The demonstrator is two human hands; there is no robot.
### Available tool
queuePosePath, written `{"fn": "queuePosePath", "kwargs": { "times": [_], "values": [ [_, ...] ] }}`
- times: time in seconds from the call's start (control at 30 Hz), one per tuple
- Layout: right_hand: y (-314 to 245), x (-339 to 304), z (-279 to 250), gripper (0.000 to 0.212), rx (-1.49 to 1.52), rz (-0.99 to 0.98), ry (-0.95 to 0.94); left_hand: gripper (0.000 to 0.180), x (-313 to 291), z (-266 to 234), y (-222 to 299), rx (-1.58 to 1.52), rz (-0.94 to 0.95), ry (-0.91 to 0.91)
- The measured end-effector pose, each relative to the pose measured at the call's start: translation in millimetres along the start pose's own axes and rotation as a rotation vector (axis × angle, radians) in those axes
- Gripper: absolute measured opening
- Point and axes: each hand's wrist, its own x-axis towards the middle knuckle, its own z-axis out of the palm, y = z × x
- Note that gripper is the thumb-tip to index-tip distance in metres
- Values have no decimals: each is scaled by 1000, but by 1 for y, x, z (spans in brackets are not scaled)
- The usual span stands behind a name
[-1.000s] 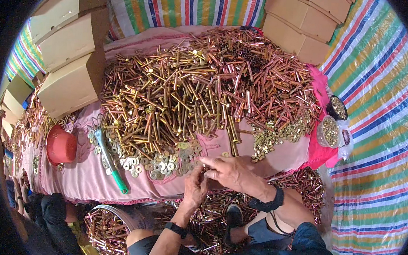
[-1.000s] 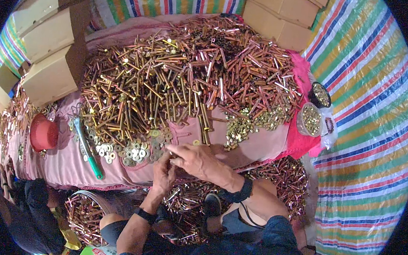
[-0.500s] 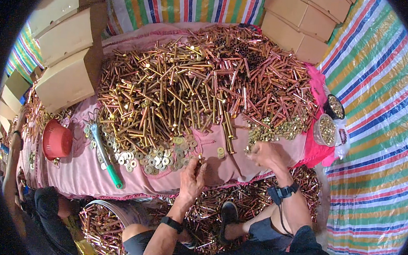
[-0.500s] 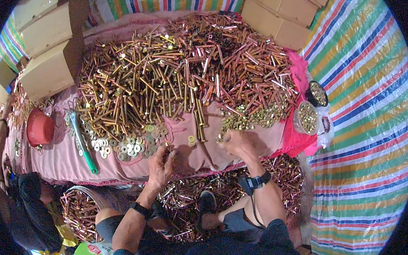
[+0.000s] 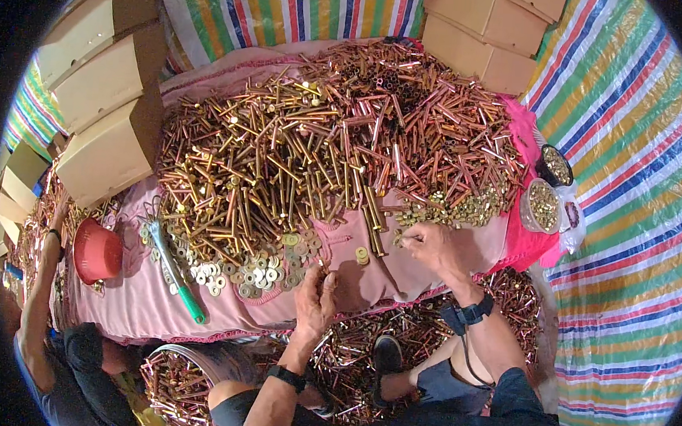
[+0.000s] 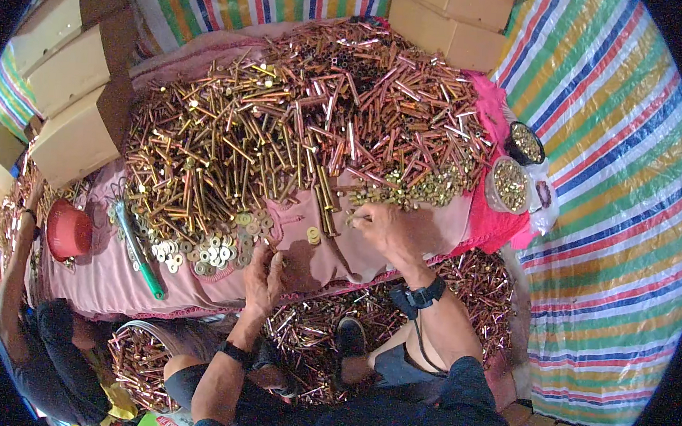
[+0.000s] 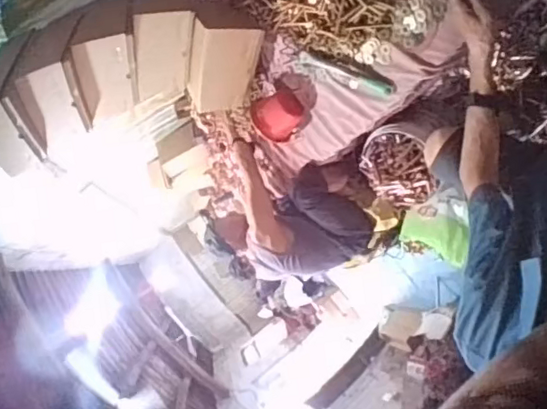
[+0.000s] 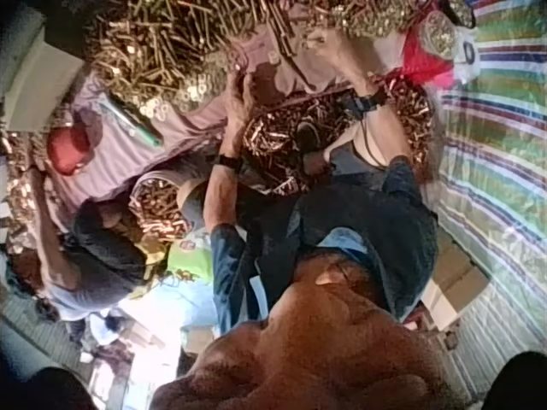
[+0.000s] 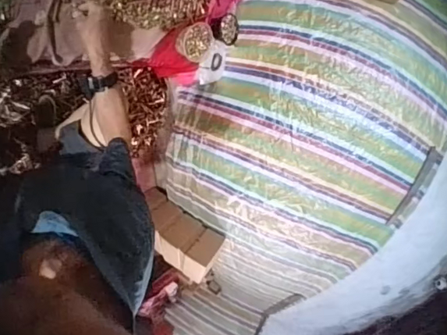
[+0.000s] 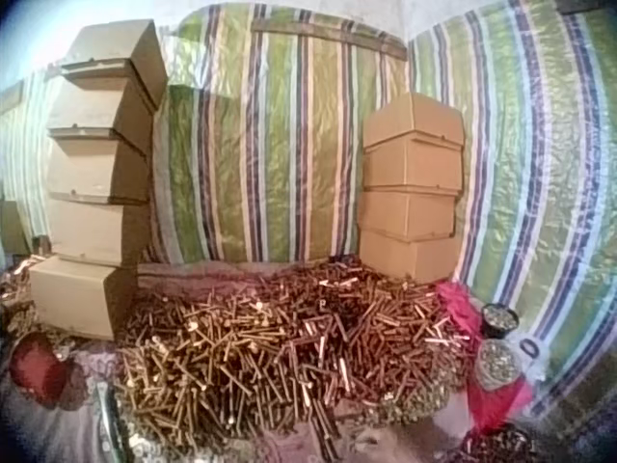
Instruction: Assembling small brass-colored hardware components by hand at a workshop table.
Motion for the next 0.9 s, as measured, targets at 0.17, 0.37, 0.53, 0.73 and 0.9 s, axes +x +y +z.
{"fn": "queuePosePath", "kwargs": {
  "times": [0.17,0.37,0.53,0.73,0.9],
  "values": [
    [18,2,24,22,-190,-208,67,27,3,8,-7,-14,54,-18],
    [-3,5,31,17,-288,-140,74,30,0,0,-12,15,57,-66],
    [-27,6,38,21,427,-55,-82,28,4,1,-5,116,207,-18],
    [-73,-4,60,27,634,-85,-281,27,4,0,-17,38,251,-35],
    [-89,-8,61,25,385,-343,-179,29,4,5,-21,39,216,-69]
  ]
}}
